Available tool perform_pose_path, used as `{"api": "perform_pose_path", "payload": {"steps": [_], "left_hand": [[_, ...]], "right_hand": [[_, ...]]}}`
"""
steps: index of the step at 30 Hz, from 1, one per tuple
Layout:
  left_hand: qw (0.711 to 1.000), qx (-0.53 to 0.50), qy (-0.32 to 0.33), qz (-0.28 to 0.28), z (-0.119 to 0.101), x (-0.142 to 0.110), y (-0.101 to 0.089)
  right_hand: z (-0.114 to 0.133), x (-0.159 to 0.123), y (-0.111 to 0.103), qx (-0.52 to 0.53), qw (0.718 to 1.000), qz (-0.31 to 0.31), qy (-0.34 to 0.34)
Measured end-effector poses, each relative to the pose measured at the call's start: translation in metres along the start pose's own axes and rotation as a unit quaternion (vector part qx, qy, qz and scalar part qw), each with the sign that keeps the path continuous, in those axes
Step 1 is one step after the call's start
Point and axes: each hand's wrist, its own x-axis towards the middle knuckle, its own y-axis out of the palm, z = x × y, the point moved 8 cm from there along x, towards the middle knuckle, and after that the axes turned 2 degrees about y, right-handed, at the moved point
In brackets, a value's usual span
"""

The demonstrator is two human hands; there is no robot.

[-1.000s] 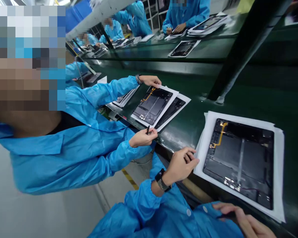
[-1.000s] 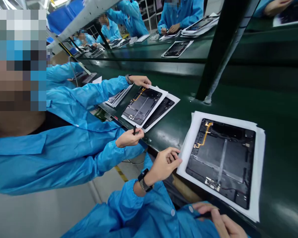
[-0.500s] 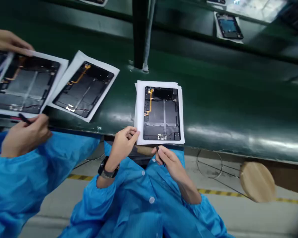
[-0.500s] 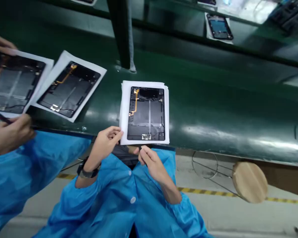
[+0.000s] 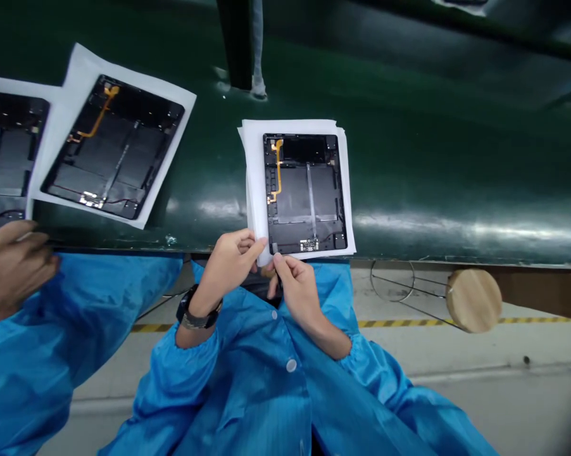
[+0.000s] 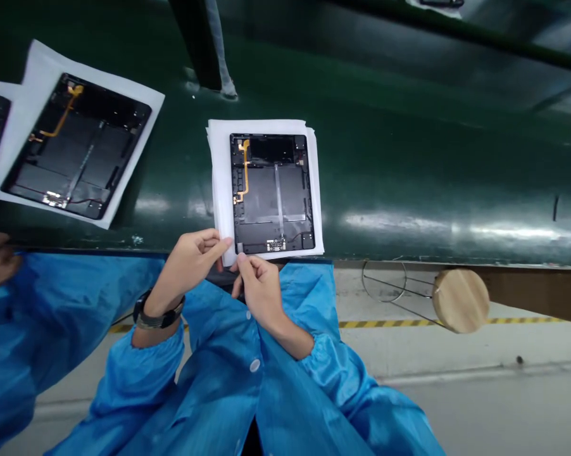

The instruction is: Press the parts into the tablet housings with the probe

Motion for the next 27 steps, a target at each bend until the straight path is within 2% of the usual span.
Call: {"api": "perform_pose_path", "payload": {"steps": [9,15,27], "left_hand": [[0.999,0.012,0.012,0.033,-0.001,0.003,0.000],[0.999,-0.002,0.012,0.052,-0.008,0.005,0.003],[0.998,0.019,0.021,0.056,-0.008,0.007,0.005]], "right_hand": [[0.003,-0.004,-0.001,-0.029,0.997,-0.061,-0.026],[0.009,-0.003,0.000,-0.050,0.996,-0.050,-0.050],[0.006,-0.003,0.003,-0.054,0.996,-0.066,-0.029]]}}
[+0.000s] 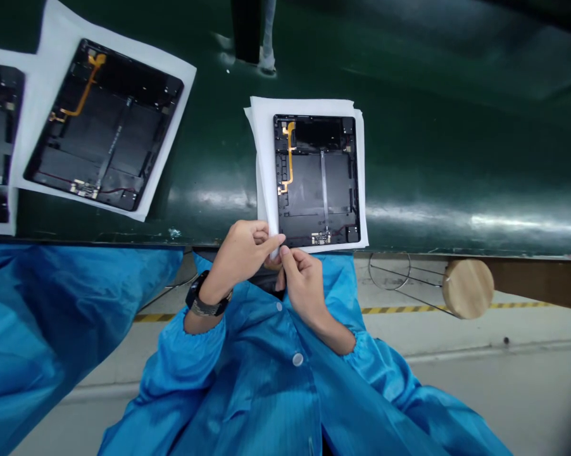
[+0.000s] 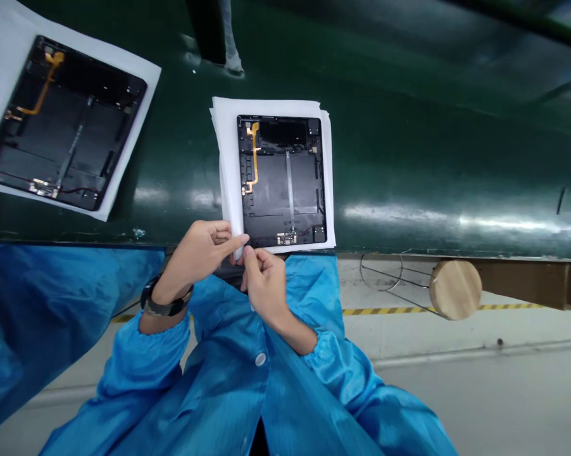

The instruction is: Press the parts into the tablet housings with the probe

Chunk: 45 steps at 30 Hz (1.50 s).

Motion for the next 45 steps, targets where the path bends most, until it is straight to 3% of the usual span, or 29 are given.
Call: {"api": "perform_pose_path", "payload": {"steps": [11,17,21,25,32,38,45], "left_hand": [[0.998,0.045,0.002,-0.033,0.004,0.001,0.000],[0.999,-0.018,-0.009,-0.025,0.008,-0.001,0.000],[1.000,0.004,-0.001,-0.012,0.011,-0.004,-0.006],[1.000,0.012,-0.010,-0.011,0.014,-0.006,-0.009],[0.999,0.010,-0.028,-0.039,0.010,-0.007,-0.005],[0.995,0.076,-0.002,-0.068,0.007,-0.009,-0.004],[0.982,0.139,0.018,-0.128,0.002,-0.013,-0.004]], "right_hand": [[-0.007,0.001,0.004,0.012,0.999,-0.032,-0.005],[-0.001,0.001,0.006,0.055,0.998,0.014,-0.009],[0.009,-0.006,-0.012,0.023,0.999,-0.002,-0.037],[0.007,-0.008,-0.027,0.023,1.000,-0.007,-0.016],[0.002,-0.004,-0.027,0.048,0.998,0.038,0.003],[0.008,-0.010,-0.032,0.045,0.998,0.043,-0.001],[0.016,-0.009,-0.049,0.088,0.995,-0.026,-0.041]]}}
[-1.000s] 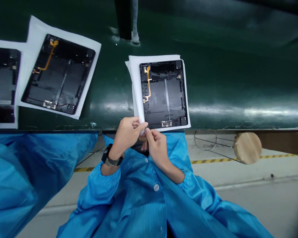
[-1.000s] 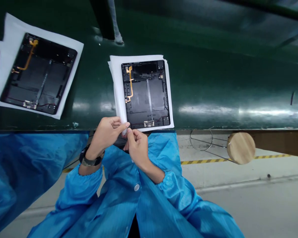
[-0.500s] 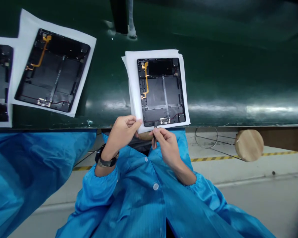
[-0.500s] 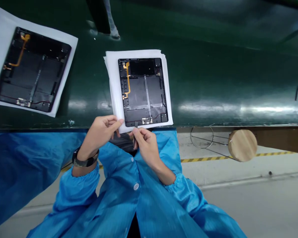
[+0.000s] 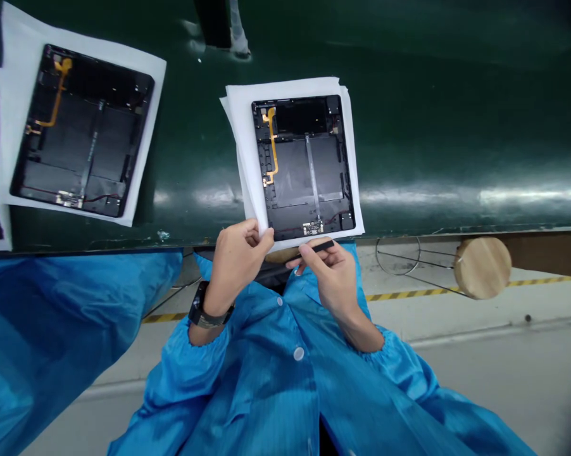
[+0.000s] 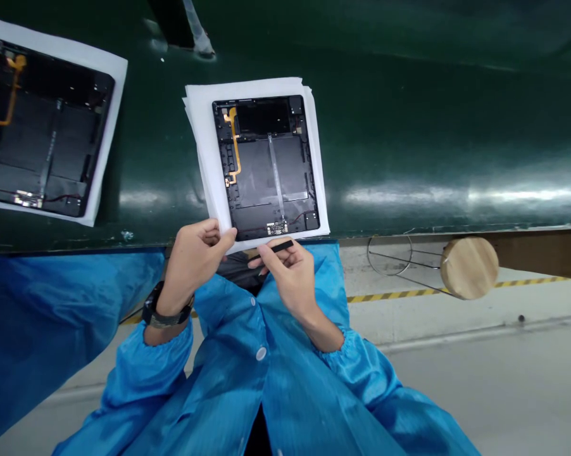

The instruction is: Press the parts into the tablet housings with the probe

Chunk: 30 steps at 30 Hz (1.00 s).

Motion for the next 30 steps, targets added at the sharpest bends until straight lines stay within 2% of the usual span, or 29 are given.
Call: {"api": "perform_pose_path", "payload": {"steps": [3,6,7,9,12,14,16,19,23,30], "left_hand": [[1.000,-0.013,0.006,-0.009,0.001,-0.002,0.000],[0.997,-0.075,0.017,-0.016,0.006,-0.007,0.001],[0.995,-0.095,0.024,-0.034,0.009,-0.011,-0.001],[0.988,-0.098,0.053,-0.104,0.012,-0.020,-0.009],[0.968,-0.003,0.139,-0.209,0.005,-0.038,-0.018],[0.949,0.061,0.203,-0.235,-0.004,-0.048,-0.016],[0.932,0.099,0.248,-0.245,-0.011,-0.055,-0.011],[0.920,0.134,0.279,-0.241,-0.016,-0.061,-0.002],[0.917,0.141,0.289,-0.234,-0.016,-0.063,0.006],[0.921,0.130,0.285,-0.232,-0.014,-0.061,0.006]], "right_hand": [[0.000,0.002,-0.004,0.001,1.000,-0.020,-0.021],[0.001,0.003,-0.007,0.003,0.999,-0.027,-0.043],[0.002,0.003,-0.006,0.011,0.998,-0.021,-0.049],[0.003,0.003,-0.004,0.031,0.998,0.003,-0.056],[0.006,0.006,0.003,0.045,0.997,0.042,-0.050],[0.008,0.009,0.007,0.035,0.997,0.058,-0.046],[0.011,0.013,0.010,0.021,0.996,0.068,-0.046],[0.015,0.018,0.014,0.005,0.996,0.079,-0.048],[0.016,0.022,0.016,-0.006,0.996,0.080,-0.046],[0.016,0.023,0.018,0.001,0.995,0.085,-0.045]]}}
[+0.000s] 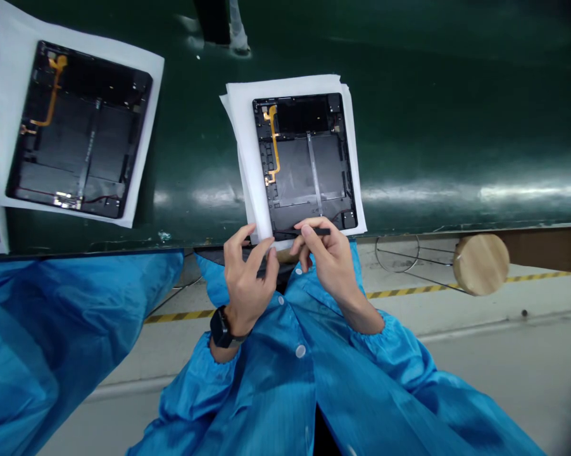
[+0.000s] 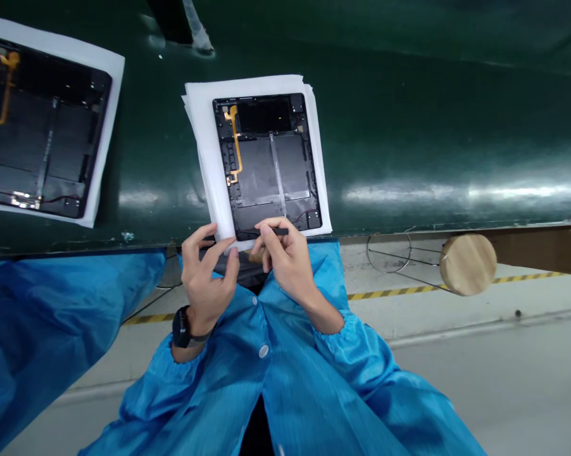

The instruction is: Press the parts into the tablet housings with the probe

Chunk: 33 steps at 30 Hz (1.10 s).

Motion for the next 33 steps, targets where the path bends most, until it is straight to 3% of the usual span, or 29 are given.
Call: {"api": "perform_pose_path", "payload": {"steps": [15,20,23,33], "left_hand": [[1.000,-0.007,-0.006,0.001,0.001,0.002,0.001],[0.996,0.059,0.030,0.051,-0.016,-0.001,0.009],[0.994,0.069,0.013,0.089,-0.021,-0.005,0.019],[0.993,0.038,0.010,0.112,-0.016,-0.009,0.025]], "right_hand": [[0.006,0.003,0.001,-0.011,1.000,-0.004,0.020],[0.013,0.000,-0.014,0.005,0.999,-0.031,-0.005],[0.014,-0.002,-0.019,0.012,0.999,-0.032,-0.002],[0.013,0.006,-0.002,-0.045,0.998,-0.001,0.036]]}}
